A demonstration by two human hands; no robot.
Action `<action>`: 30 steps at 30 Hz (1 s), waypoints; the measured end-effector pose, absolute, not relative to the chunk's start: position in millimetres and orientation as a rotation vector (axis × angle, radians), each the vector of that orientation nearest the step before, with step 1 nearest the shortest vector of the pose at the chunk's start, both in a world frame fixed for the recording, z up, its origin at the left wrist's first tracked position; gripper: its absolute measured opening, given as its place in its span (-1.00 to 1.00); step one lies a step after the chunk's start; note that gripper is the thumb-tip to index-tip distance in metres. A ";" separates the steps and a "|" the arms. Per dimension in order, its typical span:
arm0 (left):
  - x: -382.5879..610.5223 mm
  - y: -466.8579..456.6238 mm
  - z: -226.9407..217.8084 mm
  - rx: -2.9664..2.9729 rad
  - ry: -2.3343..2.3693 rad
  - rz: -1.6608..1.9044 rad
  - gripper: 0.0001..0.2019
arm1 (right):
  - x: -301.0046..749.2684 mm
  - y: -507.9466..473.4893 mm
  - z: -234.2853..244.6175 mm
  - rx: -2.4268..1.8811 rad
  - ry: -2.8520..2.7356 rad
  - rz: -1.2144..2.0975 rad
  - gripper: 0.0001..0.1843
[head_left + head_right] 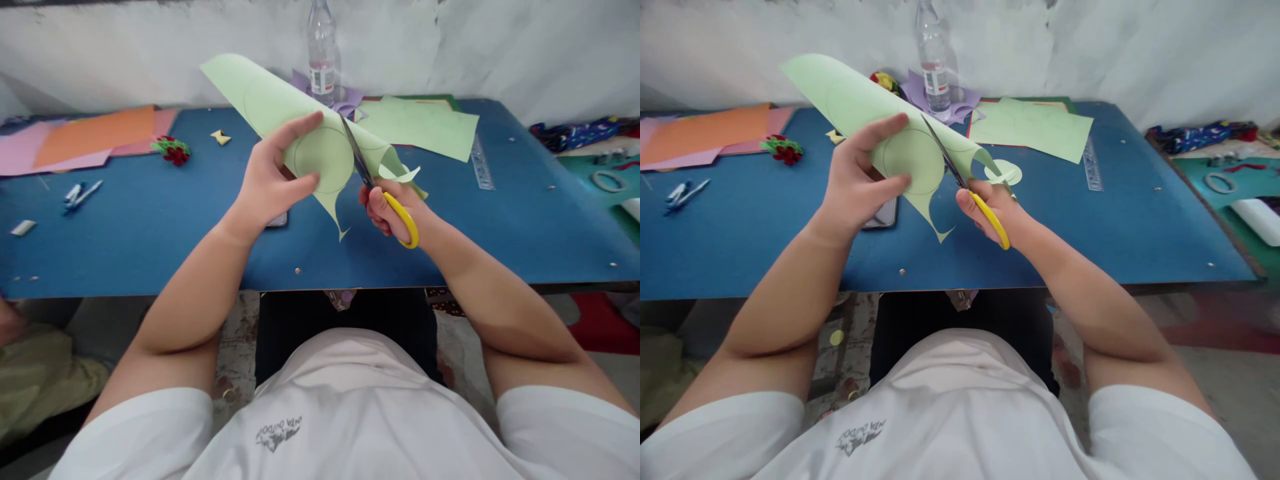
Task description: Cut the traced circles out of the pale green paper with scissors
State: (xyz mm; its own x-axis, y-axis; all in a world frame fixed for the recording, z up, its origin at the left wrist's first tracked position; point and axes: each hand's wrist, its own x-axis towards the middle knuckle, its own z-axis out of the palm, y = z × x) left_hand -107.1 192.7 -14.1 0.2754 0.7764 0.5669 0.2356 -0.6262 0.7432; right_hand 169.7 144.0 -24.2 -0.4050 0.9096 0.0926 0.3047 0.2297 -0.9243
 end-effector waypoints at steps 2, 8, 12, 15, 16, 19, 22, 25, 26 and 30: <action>-107.4 187.9 -10.7 2.070 0.957 1.290 -0.18 | 170.6 143.8 -23.7 -1.130 -1.858 1.156 -0.04; -109.2 185.2 -8.8 2.121 0.948 1.262 -0.16 | 171.8 144.9 -25.4 -1.155 -1.846 1.158 -0.04; -109.5 187.7 -11.0 2.078 0.938 1.281 -0.16 | 170.3 144.8 -24.2 -1.150 -1.812 1.184 -0.02; -109.8 190.1 -12.4 2.072 0.888 1.292 -0.17 | 168.8 143.6 -21.9 -1.160 -1.801 1.181 -0.01; -109.7 190.6 -12.6 2.068 0.867 1.298 -0.19 | 168.5 143.2 -21.2 -1.164 -1.801 1.182 -0.01; -109.2 190.7 -11.6 2.041 0.839 1.324 -0.22 | 167.9 142.3 -19.7 -1.172 -1.803 1.187 0.00; -108.6 189.2 -9.4 2.001 0.868 1.336 -0.23 | 168.1 141.8 -19.1 -1.175 -1.796 1.192 0.00; -109.4 188.5 -8.4 1.995 0.876 1.327 -0.23 | 169.3 141.5 -19.5 -1.187 -1.805 1.192 0.01; -110.1 188.9 -8.6 1.999 0.868 1.325 -0.23 | 169.9 141.4 -19.9 -1.191 -1.811 1.184 0.01; -113.6 191.9 -9.9 2.037 0.836 1.296 -0.22 | 170.9 141.9 -21.3 -1.189 -1.816 1.154 -0.04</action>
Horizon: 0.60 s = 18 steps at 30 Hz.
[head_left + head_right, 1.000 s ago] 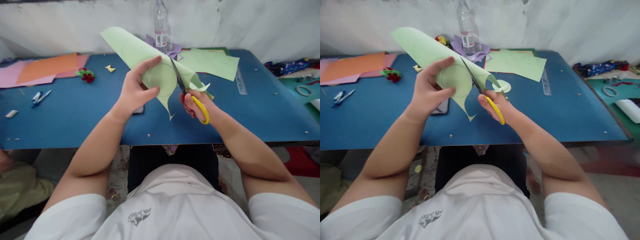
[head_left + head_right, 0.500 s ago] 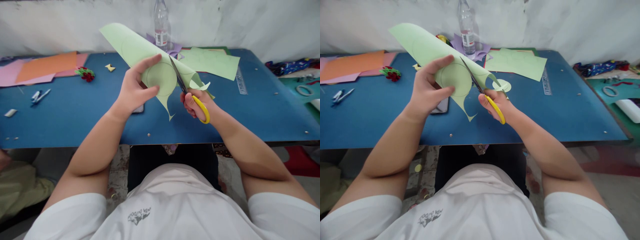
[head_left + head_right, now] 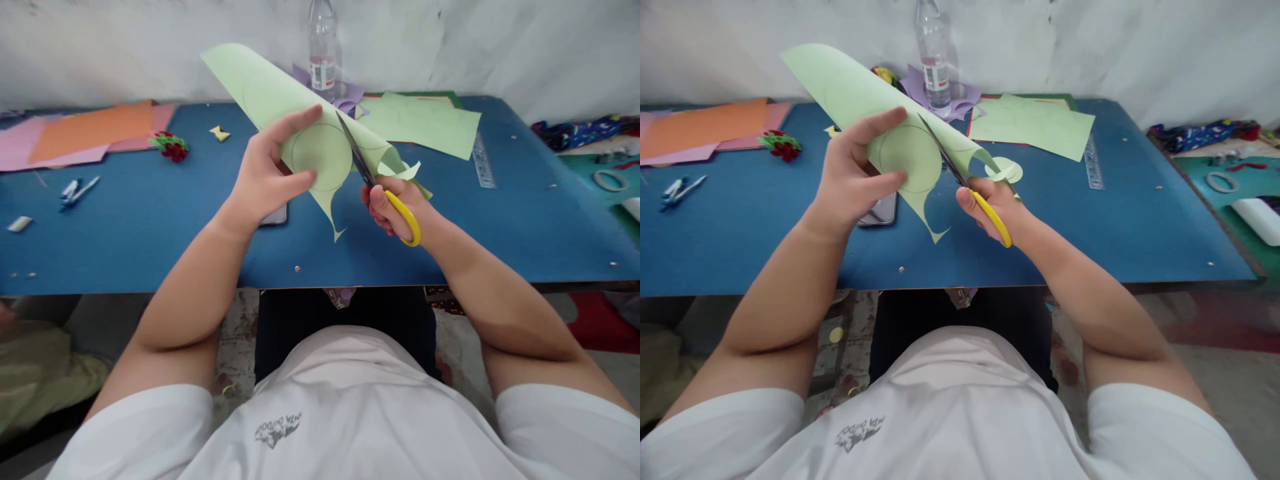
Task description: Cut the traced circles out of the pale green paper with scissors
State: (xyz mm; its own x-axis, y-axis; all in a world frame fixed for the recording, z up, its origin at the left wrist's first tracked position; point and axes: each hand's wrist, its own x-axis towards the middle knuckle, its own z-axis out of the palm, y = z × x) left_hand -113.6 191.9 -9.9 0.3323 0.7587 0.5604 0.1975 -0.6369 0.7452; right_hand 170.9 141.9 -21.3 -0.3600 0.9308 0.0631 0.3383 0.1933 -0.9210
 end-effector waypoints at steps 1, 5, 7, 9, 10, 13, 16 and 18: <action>-114.4 192.7 -10.1 2.046 0.839 1.284 -0.21 | 170.7 142.1 -21.5 -1.190 -1.813 1.159 -0.05; -116.4 194.1 -10.1 2.049 0.884 1.263 -0.20 | 168.8 143.0 -22.1 -1.190 -1.800 1.194 -0.04; -116.7 193.9 -9.9 2.056 0.893 1.254 -0.19 | 168.8 143.0 -23.0 -1.189 -1.795 1.196 -0.05; -116.7 193.3 -9.6 2.066 0.897 1.243 -0.17 | 169.4 142.7 -24.0 -1.188 -1.788 1.199 -0.06; -116.5 192.7 -9.3 2.068 0.903 1.237 -0.16 | 169.7 142.3 -24.2 -1.188 -1.785 1.202 -0.07; -115.8 191.3 -8.1 2.062 0.916 1.231 -0.14 | 169.5 140.9 -22.0 -1.195 -1.784 1.215 -0.07; -116.1 192.4 -8.3 2.053 0.892 1.232 -0.13 | 168.0 140.0 -17.1 -1.229 -1.767 1.236 -0.03; -117.0 194.7 -9.5 2.051 0.864 1.231 -0.15 | 167.7 140.2 -15.0 -1.240 -1.763 1.243 -0.02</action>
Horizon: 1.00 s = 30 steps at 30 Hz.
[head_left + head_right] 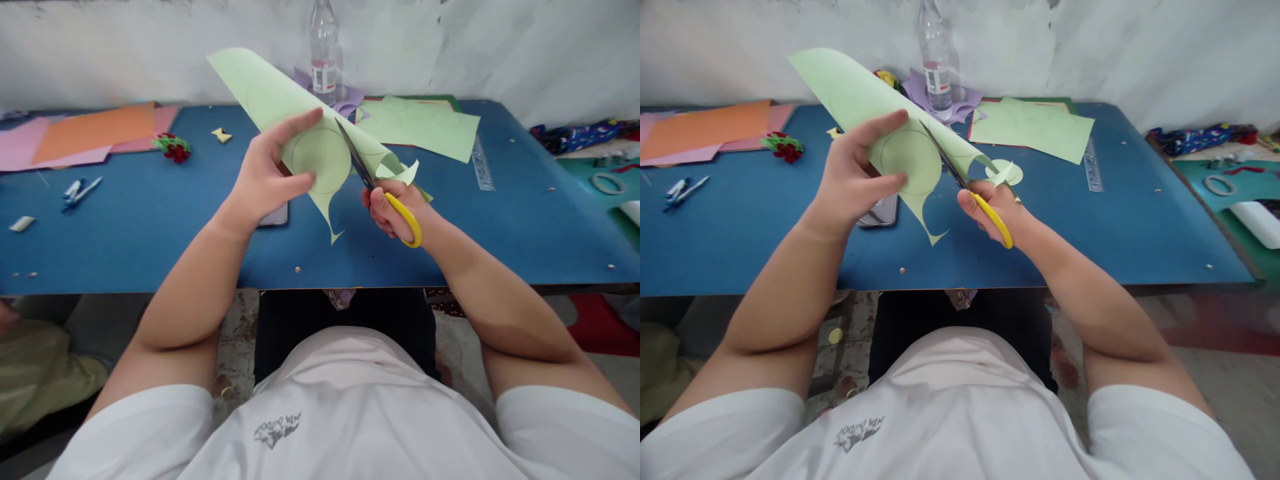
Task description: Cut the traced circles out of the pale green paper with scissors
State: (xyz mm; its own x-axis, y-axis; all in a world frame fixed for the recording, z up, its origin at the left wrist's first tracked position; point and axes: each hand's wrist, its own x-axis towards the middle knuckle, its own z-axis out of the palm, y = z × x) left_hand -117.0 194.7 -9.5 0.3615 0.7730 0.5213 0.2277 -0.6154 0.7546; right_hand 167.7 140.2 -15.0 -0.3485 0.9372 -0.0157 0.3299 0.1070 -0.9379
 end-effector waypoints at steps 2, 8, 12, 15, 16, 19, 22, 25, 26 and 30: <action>-118.3 197.2 -11.0 2.050 0.839 1.233 -0.18 | 168.9 140.9 -15.2 -1.233 -1.776 1.240 -0.04; -120.3 198.4 -11.1 2.036 0.838 1.246 -0.15 | 175.2 143.0 -20.3 -1.221 -1.800 1.229 -0.10; -119.1 193.8 -6.1 2.024 0.828 1.239 -0.18 | 176.7 142.9 -18.3 -1.212 -1.795 1.238 -0.09; -116.9 189.6 -1.6 2.018 0.839 1.232 -0.19 | 178.3 142.8 -16.8 -1.211 -1.810 1.234 -0.11; -116.1 188.4 -0.5 2.007 0.847 1.237 -0.18 | 178.8 142.6 -16.5 -1.212 -1.817 1.230 -0.11; -115.0 186.7 1.1 1.979 0.841 1.252 -0.16 | 179.4 141.4 -15.6 -1.214 -1.829 1.220 -0.12; -116.2 187.2 0.3 2.002 0.834 1.228 -0.15 | 178.9 139.8 -14.9 -1.210 -1.825 1.216 -0.13; -117.5 187.6 0.0 2.013 0.808 1.229 -0.17 | 179.1 139.4 -15.1 -1.224 -1.818 1.215 -0.11; -117.5 187.4 0.4 2.006 0.793 1.235 -0.17 | 179.4 139.6 -15.3 -1.229 -1.819 1.215 -0.10; -117.1 186.7 2.4 1.988 0.777 1.235 -0.18 | 180.7 139.7 -14.6 -1.227 -1.837 1.212 -0.09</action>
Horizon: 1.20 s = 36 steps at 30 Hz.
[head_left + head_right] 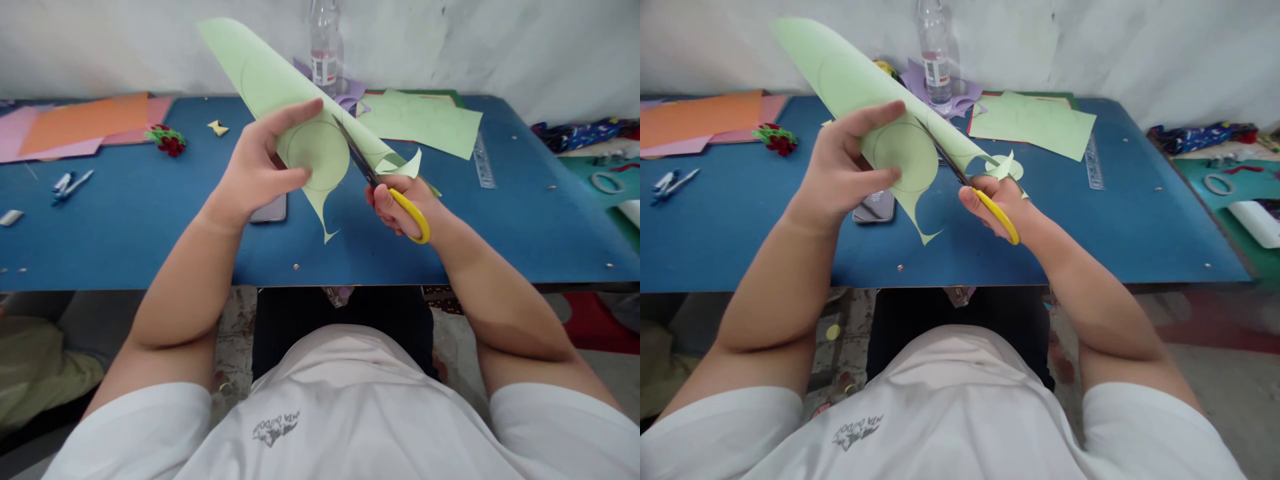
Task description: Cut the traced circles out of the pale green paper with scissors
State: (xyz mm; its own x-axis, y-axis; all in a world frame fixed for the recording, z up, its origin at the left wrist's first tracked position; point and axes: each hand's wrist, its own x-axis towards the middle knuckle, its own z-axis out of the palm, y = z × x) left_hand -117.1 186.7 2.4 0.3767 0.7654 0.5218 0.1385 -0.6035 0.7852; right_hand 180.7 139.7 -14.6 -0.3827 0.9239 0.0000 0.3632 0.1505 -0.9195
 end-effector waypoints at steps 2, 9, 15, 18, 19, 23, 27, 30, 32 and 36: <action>-117.2 186.8 2.9 1.986 0.765 1.243 -0.16 | 181.1 139.0 -12.7 -1.218 -1.835 1.219 -0.09; -117.6 182.4 5.8 1.957 0.796 1.211 -0.20 | 182.3 138.2 -7.2 -1.217 -1.852 1.227 -0.08; -122.0 190.2 3.2 1.984 0.749 1.188 -0.18 | 183.7 141.7 -7.8 -1.236 -1.877 1.210 -0.06; -127.5 198.6 -0.6 2.040 0.750 1.132 -0.15 | 184.9 141.9 -6.1 -1.232 -1.910 1.190 -0.05; -128.5 199.6 -0.9 2.044 0.754 1.122 -0.14 | 185.2 141.8 -5.3 -1.227 -1.917 1.183 -0.05; -125.8 192.1 4.1 2.024 0.770 1.125 -0.16 | 185.9 141.4 -3.2 -1.212 -1.918 1.188 -0.05; -120.4 181.9 10.5 1.962 0.802 1.164 -0.21 | 187.9 141.5 -3.9 -1.181 -1.923 1.210 -0.08; -120.6 181.6 10.5 1.982 0.785 1.133 -0.19 | 189.6 141.4 -3.2 -1.169 -1.926 1.222 -0.10; -121.6 182.5 9.7 1.982 0.794 1.119 -0.19 | 190.2 141.1 -1.5 -1.182 -1.937 1.202 -0.08; -121.9 182.2 10.0 1.965 0.788 1.118 -0.18 | 190.2 139.7 3.3 -1.212 -1.962 1.171 -0.02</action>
State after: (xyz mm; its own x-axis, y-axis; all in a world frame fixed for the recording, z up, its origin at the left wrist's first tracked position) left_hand -121.9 182.2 10.0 0.4343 0.7856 0.4407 0.1512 -0.5459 0.8241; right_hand 190.2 139.7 3.3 -0.4436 0.8962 0.0075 0.4187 0.2146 -0.8824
